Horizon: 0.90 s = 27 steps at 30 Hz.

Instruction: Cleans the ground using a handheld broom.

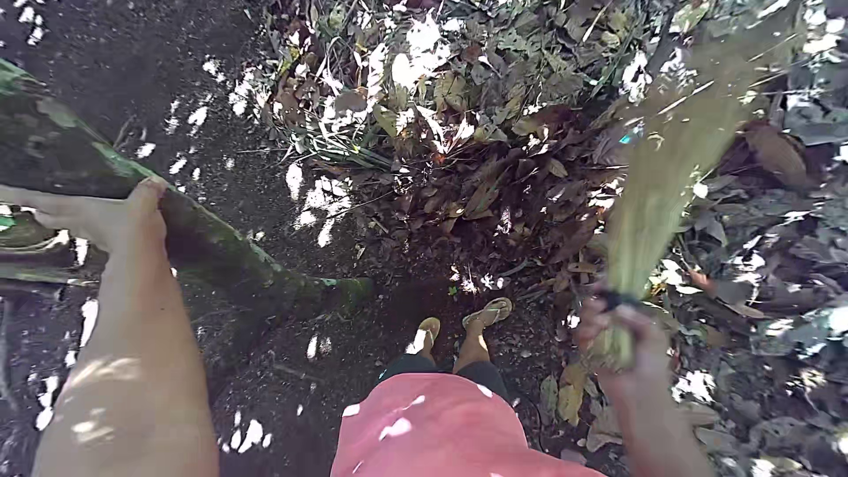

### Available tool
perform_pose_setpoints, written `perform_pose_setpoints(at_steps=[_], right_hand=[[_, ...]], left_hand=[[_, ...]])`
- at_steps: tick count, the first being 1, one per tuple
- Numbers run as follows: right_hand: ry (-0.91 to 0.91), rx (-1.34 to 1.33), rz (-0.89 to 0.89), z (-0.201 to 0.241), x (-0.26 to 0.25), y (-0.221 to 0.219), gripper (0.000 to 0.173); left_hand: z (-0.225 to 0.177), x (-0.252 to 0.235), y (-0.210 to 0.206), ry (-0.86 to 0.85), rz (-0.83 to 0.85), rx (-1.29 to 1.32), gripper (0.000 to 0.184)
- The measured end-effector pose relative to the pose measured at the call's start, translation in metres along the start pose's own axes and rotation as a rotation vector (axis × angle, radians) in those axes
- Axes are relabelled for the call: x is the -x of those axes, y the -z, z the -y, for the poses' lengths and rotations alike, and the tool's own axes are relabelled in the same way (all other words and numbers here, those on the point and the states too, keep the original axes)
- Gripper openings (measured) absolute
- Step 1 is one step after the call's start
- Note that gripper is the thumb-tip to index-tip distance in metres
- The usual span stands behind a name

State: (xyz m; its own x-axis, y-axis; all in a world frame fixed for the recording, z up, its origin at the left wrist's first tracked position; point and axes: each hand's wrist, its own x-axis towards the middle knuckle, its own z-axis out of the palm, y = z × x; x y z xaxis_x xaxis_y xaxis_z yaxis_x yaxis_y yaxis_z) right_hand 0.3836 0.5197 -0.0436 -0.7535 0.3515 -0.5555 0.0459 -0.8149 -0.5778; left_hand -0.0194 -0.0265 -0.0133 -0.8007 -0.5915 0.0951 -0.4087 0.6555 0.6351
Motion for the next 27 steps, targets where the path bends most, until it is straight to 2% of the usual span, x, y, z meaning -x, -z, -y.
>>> perform_pose_setpoints(at_steps=[3,5,8,10,12,15,18,23,25,27], right_hand=[[-0.389,-0.176,0.075,-0.11,0.055,-0.011,0.045],[-0.653,-0.203,0.063,-0.173,0.072,-0.018,0.039],[-0.926,-0.045,-0.065,-0.255,0.043,-0.016,0.02],[-0.97,0.11,-0.16,-0.284,-0.01,-0.008,0.011],[-0.84,0.221,-0.232,-0.268,-0.067,-0.002,0.014],[-0.558,0.331,-0.245,-0.18,-0.145,-0.003,0.016],[-0.318,0.503,-0.243,-0.091,-0.192,-0.007,0.019],[0.111,0.69,-0.328,-0.008,-0.213,-0.002,0.038],[0.229,0.696,-0.362,0.007,-0.197,-0.016,0.048],[0.276,0.62,-0.333,0.001,-0.159,-0.036,0.048]], left_hand=[[-0.007,0.002,0.002,-0.019,0.016,-0.01,0.14],[-0.005,0.001,0.001,-0.024,0.023,-0.043,0.14],[-0.002,-0.002,0.0,-0.027,0.022,-0.061,0.142],[-0.001,-0.004,0.0,-0.032,0.014,-0.063,0.143],[0.0,-0.005,-0.001,-0.033,-0.004,-0.104,0.144],[0.003,-0.006,-0.002,-0.039,-0.011,-0.075,0.146],[-0.003,0.0,-0.001,-0.019,-0.036,-0.054,0.146],[-0.013,0.014,0.002,-0.05,-0.052,-0.021,0.146],[-0.015,0.018,0.004,-0.072,-0.055,-0.001,0.148],[-0.016,0.019,0.004,-0.064,-0.057,-0.003,0.148]])
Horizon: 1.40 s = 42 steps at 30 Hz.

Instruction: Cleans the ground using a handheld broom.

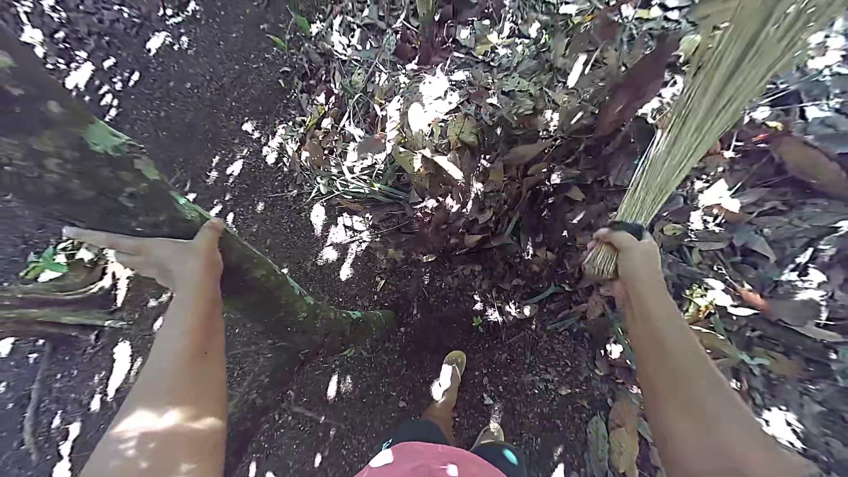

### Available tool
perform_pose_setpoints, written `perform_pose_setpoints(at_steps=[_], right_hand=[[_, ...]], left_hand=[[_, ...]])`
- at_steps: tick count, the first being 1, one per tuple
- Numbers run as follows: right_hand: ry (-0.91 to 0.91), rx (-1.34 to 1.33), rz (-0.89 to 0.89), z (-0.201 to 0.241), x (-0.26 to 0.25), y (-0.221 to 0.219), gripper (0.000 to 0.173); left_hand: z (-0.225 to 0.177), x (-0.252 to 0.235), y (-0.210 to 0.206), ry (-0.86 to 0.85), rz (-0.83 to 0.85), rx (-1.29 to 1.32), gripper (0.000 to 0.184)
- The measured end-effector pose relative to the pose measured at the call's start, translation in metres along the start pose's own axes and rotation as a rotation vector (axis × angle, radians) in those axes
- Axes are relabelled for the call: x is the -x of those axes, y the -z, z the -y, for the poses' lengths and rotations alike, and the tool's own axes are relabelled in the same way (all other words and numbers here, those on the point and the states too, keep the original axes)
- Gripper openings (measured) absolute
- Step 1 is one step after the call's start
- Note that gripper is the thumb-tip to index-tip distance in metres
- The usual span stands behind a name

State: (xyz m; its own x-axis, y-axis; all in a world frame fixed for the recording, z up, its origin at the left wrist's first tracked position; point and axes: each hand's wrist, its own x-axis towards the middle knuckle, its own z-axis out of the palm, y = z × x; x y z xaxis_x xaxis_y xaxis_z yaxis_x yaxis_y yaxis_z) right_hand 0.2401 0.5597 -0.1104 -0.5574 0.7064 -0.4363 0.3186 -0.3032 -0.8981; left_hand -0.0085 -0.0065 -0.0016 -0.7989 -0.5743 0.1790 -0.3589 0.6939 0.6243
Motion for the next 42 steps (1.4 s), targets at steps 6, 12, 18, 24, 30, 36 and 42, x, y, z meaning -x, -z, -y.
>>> perform_pose_setpoints(at_steps=[6,12,18,24,30,36,42], right_hand=[[-0.459,-0.377,0.431,-0.083,0.197,-0.06,0.047],[-1.191,-0.349,0.692,-0.218,0.265,-0.152,0.015],[-0.894,-0.385,0.376,-0.197,0.096,-0.157,0.015],[-0.484,-0.363,0.107,-0.104,-0.019,-0.054,0.015],[-0.228,-0.107,0.016,-0.102,0.075,-0.042,0.047],[-0.721,-0.5,0.466,-0.136,0.267,-0.086,0.042],[-1.216,-0.242,0.668,-0.239,0.219,-0.17,0.01]], left_hand=[[-0.002,0.003,0.002,0.01,0.015,-0.035,0.144],[0.015,-0.01,-0.003,0.008,0.056,-0.064,0.141],[0.008,-0.005,0.0,0.01,0.044,-0.063,0.145],[0.01,-0.008,-0.001,0.032,0.041,-0.081,0.144],[0.008,-0.007,-0.003,0.033,0.016,-0.101,0.143],[0.006,-0.006,0.0,0.016,0.038,-0.121,0.14],[0.017,-0.012,-0.001,-0.016,0.048,-0.125,0.141]])
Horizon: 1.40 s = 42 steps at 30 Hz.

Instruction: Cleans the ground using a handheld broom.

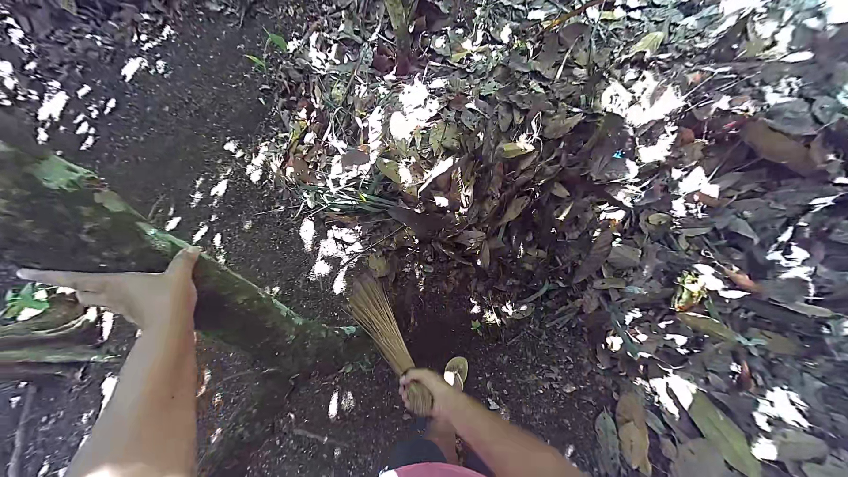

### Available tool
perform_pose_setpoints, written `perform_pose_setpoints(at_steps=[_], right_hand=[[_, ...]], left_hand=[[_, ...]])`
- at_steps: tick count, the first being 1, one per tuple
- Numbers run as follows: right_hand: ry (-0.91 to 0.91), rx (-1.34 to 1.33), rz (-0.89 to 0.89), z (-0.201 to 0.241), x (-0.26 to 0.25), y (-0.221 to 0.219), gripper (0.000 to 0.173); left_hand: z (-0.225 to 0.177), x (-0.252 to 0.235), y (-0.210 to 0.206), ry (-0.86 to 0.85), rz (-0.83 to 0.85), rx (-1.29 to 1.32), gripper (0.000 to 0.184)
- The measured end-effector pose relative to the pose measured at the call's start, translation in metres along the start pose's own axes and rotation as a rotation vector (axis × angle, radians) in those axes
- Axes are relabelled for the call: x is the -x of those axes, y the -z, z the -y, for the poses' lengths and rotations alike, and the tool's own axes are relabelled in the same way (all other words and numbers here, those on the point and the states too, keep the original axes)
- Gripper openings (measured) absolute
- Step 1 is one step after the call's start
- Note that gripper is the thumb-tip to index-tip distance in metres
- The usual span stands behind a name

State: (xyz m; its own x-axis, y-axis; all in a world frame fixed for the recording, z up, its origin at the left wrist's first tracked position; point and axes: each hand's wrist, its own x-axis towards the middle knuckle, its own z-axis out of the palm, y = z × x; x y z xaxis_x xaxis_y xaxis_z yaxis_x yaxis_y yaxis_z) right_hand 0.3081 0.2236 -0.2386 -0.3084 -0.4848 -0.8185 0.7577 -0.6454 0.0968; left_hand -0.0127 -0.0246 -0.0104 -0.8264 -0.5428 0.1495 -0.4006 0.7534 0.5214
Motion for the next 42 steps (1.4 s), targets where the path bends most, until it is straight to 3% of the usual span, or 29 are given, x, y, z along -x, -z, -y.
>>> perform_pose_setpoints(at_steps=[3,8,11,14,17,20,22,25,27,30,33,35,37,39,42], right_hand=[[0.155,0.093,-0.131,0.091,-0.026,0.01,0.021],[0.644,0.015,-0.226,0.229,0.04,0.035,0.024],[0.751,0.024,-0.283,0.274,0.084,0.053,0.024],[0.827,0.039,-0.313,0.288,0.113,0.063,0.02],[0.932,0.126,-0.458,0.296,0.13,0.069,0.02],[1.097,0.226,-0.605,0.296,0.15,0.076,0.035],[1.171,0.181,-0.556,0.268,0.167,0.065,0.04],[1.151,0.031,-0.313,0.178,0.171,0.031,0.041],[1.031,-0.114,-0.095,0.099,0.159,-0.006,0.037],[0.674,-0.354,0.162,-0.008,0.133,-0.059,0.034],[0.316,-0.456,0.153,-0.052,0.098,-0.081,0.017],[0.167,-0.36,0.087,-0.041,0.062,-0.068,0.011],[0.133,-0.291,-0.021,-0.008,0.033,-0.038,0.01],[0.265,-0.284,-0.15,0.044,0.034,0.004,0.013],[0.58,-0.281,-0.282,0.133,0.091,0.081,0.016]], left_hand=[[0.006,-0.006,-0.004,-0.013,-0.032,0.017,0.145],[0.004,-0.002,-0.003,-0.003,-0.02,0.021,0.145],[-0.003,0.001,-0.001,0.021,-0.031,0.004,0.146],[-0.011,0.008,0.0,0.039,-0.027,0.012,0.145],[-0.009,0.008,0.0,0.04,-0.042,0.005,0.147],[-0.008,0.006,-0.002,0.042,-0.046,0.008,0.146],[-0.01,0.007,-0.002,0.034,-0.03,0.011,0.142],[-0.009,0.006,-0.001,0.038,-0.023,0.014,0.14],[-0.009,0.006,-0.001,0.046,-0.021,0.016,0.141],[-0.007,0.006,-0.001,0.031,-0.03,0.041,0.141],[-0.002,0.003,0.0,0.02,-0.002,0.018,0.14],[0.001,0.0,-0.001,0.023,0.016,-0.019,0.138],[0.007,-0.004,-0.004,0.027,0.026,-0.023,0.136],[0.007,-0.006,-0.005,0.028,0.018,-0.016,0.137],[0.01,-0.011,-0.008,0.04,0.016,-0.009,0.138]])
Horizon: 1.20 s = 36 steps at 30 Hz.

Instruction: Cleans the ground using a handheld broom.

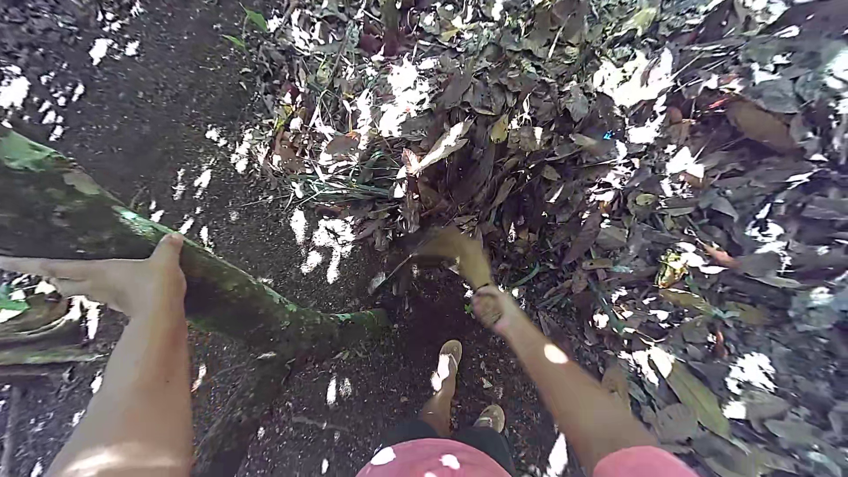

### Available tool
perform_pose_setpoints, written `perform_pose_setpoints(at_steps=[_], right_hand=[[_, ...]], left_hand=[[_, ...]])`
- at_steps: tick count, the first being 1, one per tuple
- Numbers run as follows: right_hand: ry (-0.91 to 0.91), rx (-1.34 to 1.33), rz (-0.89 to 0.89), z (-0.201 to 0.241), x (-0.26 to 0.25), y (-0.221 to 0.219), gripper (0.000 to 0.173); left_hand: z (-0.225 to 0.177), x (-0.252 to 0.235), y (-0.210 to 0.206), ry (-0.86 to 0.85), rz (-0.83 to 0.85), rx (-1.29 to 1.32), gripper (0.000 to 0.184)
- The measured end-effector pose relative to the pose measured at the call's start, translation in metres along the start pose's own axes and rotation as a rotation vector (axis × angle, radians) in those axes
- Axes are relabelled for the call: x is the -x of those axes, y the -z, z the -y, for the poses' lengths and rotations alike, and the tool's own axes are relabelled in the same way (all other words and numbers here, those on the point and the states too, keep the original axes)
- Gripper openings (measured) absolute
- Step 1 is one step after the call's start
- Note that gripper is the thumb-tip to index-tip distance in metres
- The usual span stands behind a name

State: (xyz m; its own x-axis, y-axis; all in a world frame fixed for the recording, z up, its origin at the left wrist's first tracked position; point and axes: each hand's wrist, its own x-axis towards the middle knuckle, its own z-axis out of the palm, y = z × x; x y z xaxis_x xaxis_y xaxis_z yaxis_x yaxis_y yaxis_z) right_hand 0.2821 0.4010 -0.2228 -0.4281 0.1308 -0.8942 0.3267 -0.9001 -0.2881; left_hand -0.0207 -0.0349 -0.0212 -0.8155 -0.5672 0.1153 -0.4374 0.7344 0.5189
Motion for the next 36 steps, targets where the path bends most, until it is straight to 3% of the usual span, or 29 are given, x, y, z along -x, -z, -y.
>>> perform_pose_setpoints(at_steps=[2,4,6,9,12,16,19,22,24,26,28,30,32,33,36], right_hand=[[0.188,0.092,-0.073,0.066,0.004,0.027,0.017],[0.335,0.143,-0.158,0.102,0.01,0.04,0.014],[0.435,0.21,-0.204,0.107,0.015,0.048,0.015],[0.507,0.327,-0.206,0.073,0.043,0.046,0.039],[0.399,0.245,-0.062,0.002,0.101,0.026,0.039],[-0.003,0.002,0.257,-0.109,0.158,-0.002,0.037],[-0.33,-0.054,0.335,-0.169,0.141,-0.018,0.025],[-0.518,0.06,0.316,-0.189,0.065,-0.035,0.011],[-0.509,0.189,0.231,-0.171,0.011,-0.045,0.013],[-0.363,0.249,0.147,-0.143,-0.02,-0.048,0.016],[-0.164,0.295,0.068,-0.132,-0.017,-0.035,0.02],[-0.067,0.41,0.065,-0.15,0.02,-0.018,0.034],[-0.14,0.461,0.081,-0.178,0.073,-0.007,0.05],[-0.191,0.457,0.104,-0.191,0.095,-0.002,0.05],[-0.383,0.273,0.195,-0.214,0.109,0.007,0.025]], left_hand=[[0.004,-0.003,-0.003,0.006,0.001,0.018,0.139],[0.002,-0.003,-0.003,0.012,0.0,0.029,0.141],[0.001,-0.001,-0.001,0.014,0.0,0.021,0.141],[0.0,0.0,0.0,0.01,0.022,0.004,0.137],[0.001,-0.001,-0.002,0.01,0.028,0.012,0.136],[0.004,-0.005,-0.003,0.021,0.008,0.002,0.14],[0.004,-0.006,-0.003,0.01,0.017,0.023,0.138],[0.003,-0.003,-0.003,-0.006,0.001,0.024,0.138],[-0.001,0.001,0.0,-0.014,-0.021,0.022,0.138],[-0.004,0.002,0.001,-0.014,-0.041,0.01,0.139],[-0.003,0.002,-0.001,-0.01,-0.054,-0.001,0.14],[-0.001,0.001,-0.003,-0.014,-0.058,0.009,0.141],[-0.001,0.002,-0.001,-0.022,-0.052,0.016,0.142],[-0.002,0.003,0.0,-0.025,-0.055,0.013,0.144],[-0.002,0.001,-0.003,-0.026,-0.069,0.008,0.143]])
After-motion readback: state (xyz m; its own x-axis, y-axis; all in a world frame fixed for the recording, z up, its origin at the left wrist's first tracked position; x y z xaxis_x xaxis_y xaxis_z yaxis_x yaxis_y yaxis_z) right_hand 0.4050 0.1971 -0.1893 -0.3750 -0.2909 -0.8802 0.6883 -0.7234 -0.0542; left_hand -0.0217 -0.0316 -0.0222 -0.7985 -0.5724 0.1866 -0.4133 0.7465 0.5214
